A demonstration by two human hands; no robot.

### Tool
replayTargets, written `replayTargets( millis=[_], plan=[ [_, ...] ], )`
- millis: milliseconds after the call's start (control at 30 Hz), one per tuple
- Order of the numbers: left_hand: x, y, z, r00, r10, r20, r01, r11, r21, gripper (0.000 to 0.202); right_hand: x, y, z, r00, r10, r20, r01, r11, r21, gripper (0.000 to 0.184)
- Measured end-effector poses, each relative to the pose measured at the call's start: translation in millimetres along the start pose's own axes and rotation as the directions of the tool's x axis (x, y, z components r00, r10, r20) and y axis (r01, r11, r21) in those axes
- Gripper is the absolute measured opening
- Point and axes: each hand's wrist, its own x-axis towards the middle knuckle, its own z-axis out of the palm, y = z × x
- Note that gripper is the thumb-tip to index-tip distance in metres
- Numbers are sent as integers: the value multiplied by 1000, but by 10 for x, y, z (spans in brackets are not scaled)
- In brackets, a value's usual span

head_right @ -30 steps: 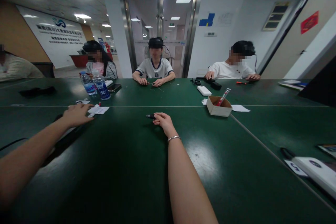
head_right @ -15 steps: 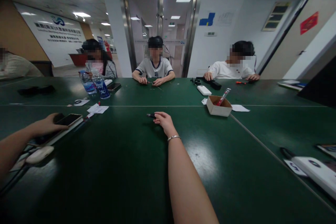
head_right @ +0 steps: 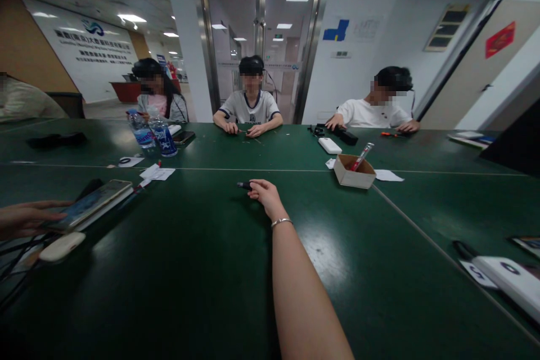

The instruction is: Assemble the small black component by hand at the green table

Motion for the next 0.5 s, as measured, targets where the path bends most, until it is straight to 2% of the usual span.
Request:
replayTargets(
  millis=[33, 100, 267, 500],
  plan=[
    [19, -38, -22, 999, -22, 45, 26, 995, -97, 105, -2, -2, 0, 1000, -2, 1, 2, 1000, 1, 12],
    [39, -89, -44, 998, -46, 47, 52, 988, -148, 109, -5, -4, 0, 1000, -4, 2, 4, 1000, 1, 13],
    [0, -71, -15, 997, -72, 7, 72, 990, -120, 130, -6, -3, 3, 1000, -9, 7, 9, 1000, 1, 13],
    [-77, 11, 36, 998, -65, 7, 65, 995, -75, 122, -1, 2, 14, 1000, -11, 7, 11, 1000, 5, 13]
  ],
)
